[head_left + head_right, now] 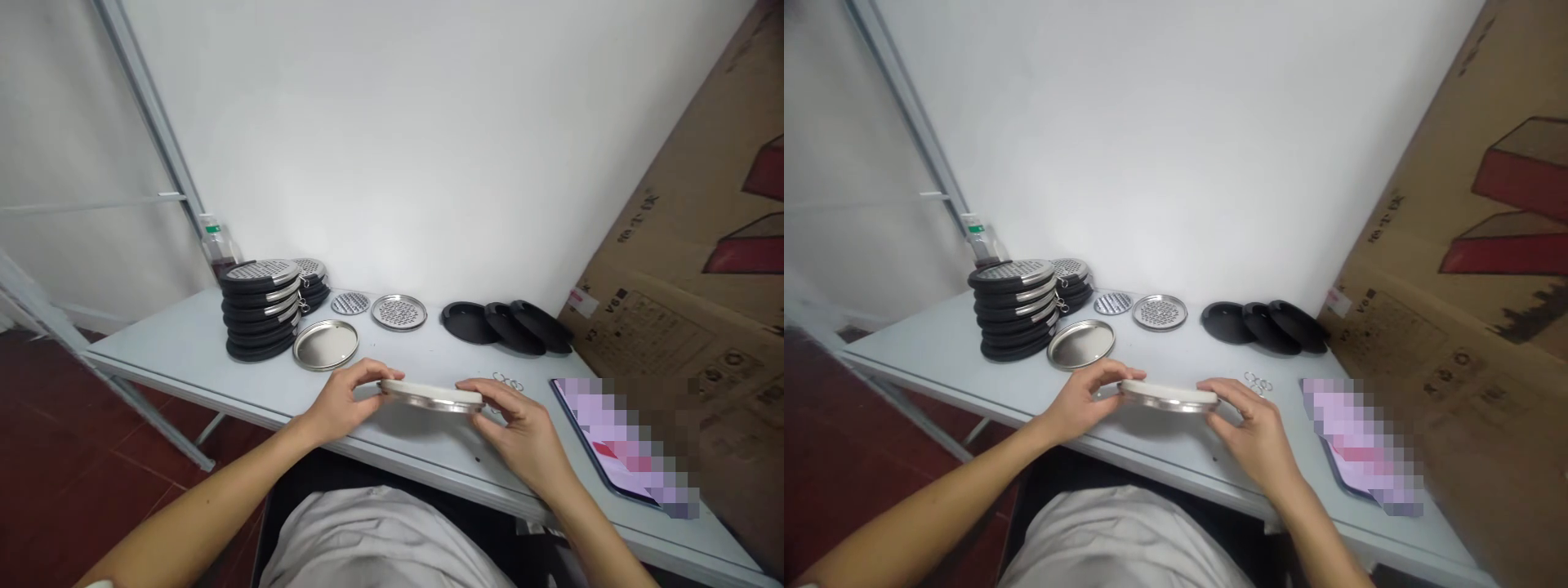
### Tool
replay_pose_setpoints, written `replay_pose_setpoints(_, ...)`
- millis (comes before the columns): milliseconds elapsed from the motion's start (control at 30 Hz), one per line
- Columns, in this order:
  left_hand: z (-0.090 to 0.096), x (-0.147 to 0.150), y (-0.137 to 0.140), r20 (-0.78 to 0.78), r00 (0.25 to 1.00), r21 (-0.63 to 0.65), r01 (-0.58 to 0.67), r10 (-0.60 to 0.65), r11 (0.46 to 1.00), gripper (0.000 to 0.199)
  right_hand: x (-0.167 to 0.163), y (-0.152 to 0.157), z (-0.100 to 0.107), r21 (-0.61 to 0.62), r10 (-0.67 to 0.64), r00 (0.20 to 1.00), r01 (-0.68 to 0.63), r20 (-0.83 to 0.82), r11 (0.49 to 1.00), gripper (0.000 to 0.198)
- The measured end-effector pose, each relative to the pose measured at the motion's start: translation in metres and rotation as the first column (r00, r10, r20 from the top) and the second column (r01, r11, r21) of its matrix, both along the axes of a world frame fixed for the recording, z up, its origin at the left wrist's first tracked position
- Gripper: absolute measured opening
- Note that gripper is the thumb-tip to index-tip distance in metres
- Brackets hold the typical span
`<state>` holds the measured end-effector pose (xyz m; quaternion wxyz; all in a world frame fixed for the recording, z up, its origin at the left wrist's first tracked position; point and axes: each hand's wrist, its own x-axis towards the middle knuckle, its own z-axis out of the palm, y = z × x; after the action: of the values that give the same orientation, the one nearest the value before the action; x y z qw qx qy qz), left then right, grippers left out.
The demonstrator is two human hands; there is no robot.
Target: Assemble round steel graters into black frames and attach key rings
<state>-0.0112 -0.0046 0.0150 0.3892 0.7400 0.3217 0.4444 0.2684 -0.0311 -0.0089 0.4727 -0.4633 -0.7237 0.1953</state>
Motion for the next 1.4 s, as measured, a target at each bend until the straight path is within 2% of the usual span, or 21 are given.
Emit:
replay_pose_setpoints(133,-0.010,-0.002,-0.002,-0.093,0.995,0.195,-0.027,0.045,0.981,0.028,0.002,-0.003,-0.001,0.103,-0.004,0.997,-0.005,0.083,0.995,0.029)
replay_pose_setpoints(267,-0.010,-0.003,-0.001,-0.124,0.992,0.227,-0.006,0.035,0.974,0.032,0.001,-0.004,0.000,0.146,-0.005,0.997,-0.006,0.078,0.989,0.028)
replay_pose_setpoints(367,-0.003,-0.001,-0.002,-0.087,0.994,0.115,-0.052,0.062,0.992,0.028,-0.002,-0.005,0.002,0.078,-0.011,1.000,0.012,-0.013,0.997,0.021)
replay_pose_setpoints(467,0.006,0.004,-0.002,0.038,0.999,-0.149,-0.006,0.011,0.989,0.041,-0.005,-0.003,0.006,-0.138,-0.050,0.975,0.020,-0.214,0.990,0.023)
replay_pose_setpoints(533,0.008,0.008,-0.001,0.140,0.989,-0.302,0.082,-0.041,0.950,0.047,-0.007,-0.001,0.008,-0.282,-0.072,0.939,-0.027,-0.335,0.959,0.030)
replay_pose_setpoints(600,0.006,0.011,0.001,0.211,0.976,-0.401,0.131,-0.047,0.907,0.045,-0.008,0.001,0.006,-0.373,-0.067,0.906,-0.104,-0.419,0.922,0.034)
replay_pose_setpoints(700,-0.001,0.014,0.003,0.259,0.966,-0.535,0.153,-0.011,0.831,0.042,-0.007,0.003,0.000,-0.454,-0.056,0.862,-0.209,-0.504,0.866,0.038)
replay_pose_setpoints(767,-0.005,0.015,0.004,0.268,0.963,-0.597,0.152,0.018,0.788,0.042,-0.006,0.004,-0.005,-0.490,-0.062,0.855,-0.235,-0.516,0.840,0.038)
replay_pose_setpoints(900,-0.007,0.016,0.005,0.250,0.968,-0.632,0.137,0.034,0.763,0.043,-0.006,0.004,-0.008,-0.514,-0.060,0.852,-0.256,-0.521,0.818,0.037)
replay_pose_setpoints(1267,-0.007,0.017,0.005,0.211,0.976,-0.639,0.095,0.055,0.763,0.045,-0.009,0.001,-0.002,-0.560,-0.075,0.869,-0.246,-0.489,0.791,0.043)
replay_pose_setpoints(1333,-0.008,0.018,0.006,0.201,0.977,-0.649,0.079,0.071,0.757,0.047,-0.011,0.002,-0.004,-0.555,-0.107,0.867,-0.212,-0.486,0.804,0.049)
replay_pose_setpoints(1400,-0.010,0.018,0.008,0.179,0.977,-0.637,0.024,0.117,0.771,0.054,-0.012,0.004,-0.006,-0.526,-0.154,0.883,-0.117,-0.444,0.843,0.060)
